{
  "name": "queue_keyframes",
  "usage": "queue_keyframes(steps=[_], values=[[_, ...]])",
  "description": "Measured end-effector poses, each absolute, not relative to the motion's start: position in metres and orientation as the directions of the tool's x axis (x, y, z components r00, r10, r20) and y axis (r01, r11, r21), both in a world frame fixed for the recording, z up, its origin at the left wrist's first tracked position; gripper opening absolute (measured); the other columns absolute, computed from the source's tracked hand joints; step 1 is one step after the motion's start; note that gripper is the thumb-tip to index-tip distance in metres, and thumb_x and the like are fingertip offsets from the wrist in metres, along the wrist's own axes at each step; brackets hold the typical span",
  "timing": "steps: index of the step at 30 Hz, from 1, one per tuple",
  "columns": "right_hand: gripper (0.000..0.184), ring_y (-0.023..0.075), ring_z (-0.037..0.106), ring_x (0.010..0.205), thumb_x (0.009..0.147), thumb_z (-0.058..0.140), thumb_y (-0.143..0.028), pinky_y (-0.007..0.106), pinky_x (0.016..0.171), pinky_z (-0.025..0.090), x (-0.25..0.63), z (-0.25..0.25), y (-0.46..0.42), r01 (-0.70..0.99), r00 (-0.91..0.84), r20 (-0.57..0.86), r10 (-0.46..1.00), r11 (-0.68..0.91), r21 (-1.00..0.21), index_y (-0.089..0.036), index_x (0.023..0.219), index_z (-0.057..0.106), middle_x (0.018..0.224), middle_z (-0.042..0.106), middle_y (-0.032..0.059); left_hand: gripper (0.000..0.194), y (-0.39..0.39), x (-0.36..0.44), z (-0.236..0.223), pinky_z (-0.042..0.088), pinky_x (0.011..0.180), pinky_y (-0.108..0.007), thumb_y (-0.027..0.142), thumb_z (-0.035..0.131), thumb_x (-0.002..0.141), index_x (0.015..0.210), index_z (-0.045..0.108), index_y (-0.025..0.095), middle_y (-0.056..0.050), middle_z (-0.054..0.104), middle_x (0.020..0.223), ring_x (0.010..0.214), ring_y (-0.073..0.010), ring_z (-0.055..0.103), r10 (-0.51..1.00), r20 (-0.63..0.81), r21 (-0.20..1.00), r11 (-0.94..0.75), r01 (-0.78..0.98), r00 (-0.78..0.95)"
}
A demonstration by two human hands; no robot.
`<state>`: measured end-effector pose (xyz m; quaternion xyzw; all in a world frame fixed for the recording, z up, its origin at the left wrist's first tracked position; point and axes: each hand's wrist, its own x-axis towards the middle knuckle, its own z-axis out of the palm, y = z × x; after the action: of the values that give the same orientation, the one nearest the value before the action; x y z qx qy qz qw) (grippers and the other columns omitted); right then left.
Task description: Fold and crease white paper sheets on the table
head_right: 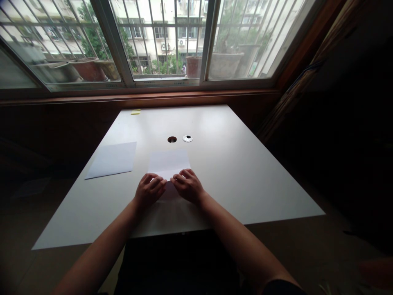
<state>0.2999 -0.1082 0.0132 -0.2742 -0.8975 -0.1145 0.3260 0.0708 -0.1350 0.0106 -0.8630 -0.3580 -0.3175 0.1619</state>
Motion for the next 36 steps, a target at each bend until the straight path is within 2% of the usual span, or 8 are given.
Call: queue_keyframes(steps=[7, 16, 25, 36], values=[[0.025, 0.0193, 0.056, 0.085, 0.089, 0.064, -0.014, 0.039, 0.083, 0.041, 0.335, 0.013, -0.103, 0.625, -0.552, 0.701, 0.452, 0.781, -0.012, -0.027, 0.110, 0.070, 0.099, 0.072, 0.0028, 0.014, -0.135, 0.066, 0.009, 0.048, 0.081, -0.039, 0.015, 0.066, 0.085, 0.097, 0.065, 0.022, -0.005, 0.067, 0.087, 0.090, -0.0235, 0.057, 0.546, 0.716, -0.002, -0.621, 0.784, 0.435], [0.023, 0.0192, 0.057, 0.085, 0.087, 0.068, -0.014, 0.037, 0.083, 0.040, 0.386, 0.023, -0.103, 0.761, -0.404, 0.748, 0.526, 0.647, -0.043, -0.026, 0.105, 0.072, 0.094, 0.073, 0.0022, 0.013, -0.132, 0.050, 0.014, 0.049, 0.082, -0.038, 0.011, 0.065, 0.085, 0.093, 0.064, 0.022, -0.005, 0.065, 0.086, 0.087, -0.0220, 0.057, 0.580, 0.764, 0.082, -0.523, 0.849, 0.284], [0.023, 0.0190, 0.058, 0.084, 0.089, 0.067, -0.016, 0.038, 0.082, 0.041, 0.362, 0.011, -0.105, 0.677, -0.485, 0.714, 0.505, 0.734, -0.060, -0.027, 0.108, 0.071, 0.095, 0.072, 0.0028, 0.038, -0.135, 0.064, 0.012, 0.050, 0.086, -0.039, 0.021, 0.071, 0.088, 0.124, 0.062, 0.026, -0.006, 0.069, 0.108, 0.096, -0.0233, 0.060, 0.538, 0.746, 0.039, -0.624, 0.781, 0.393], [0.021, 0.0188, 0.055, 0.088, 0.093, 0.063, -0.019, 0.038, 0.085, 0.040, 0.316, 0.014, -0.106, 0.564, -0.614, 0.646, 0.454, 0.825, -0.043, -0.026, 0.112, 0.068, 0.101, 0.071, 0.0033, 0.024, -0.133, 0.063, 0.008, 0.048, 0.081, -0.038, 0.016, 0.068, 0.088, 0.109, 0.066, 0.027, -0.003, 0.071, 0.093, 0.091, -0.0222, 0.059, 0.553, 0.684, -0.007, -0.647, 0.762, 0.475]])
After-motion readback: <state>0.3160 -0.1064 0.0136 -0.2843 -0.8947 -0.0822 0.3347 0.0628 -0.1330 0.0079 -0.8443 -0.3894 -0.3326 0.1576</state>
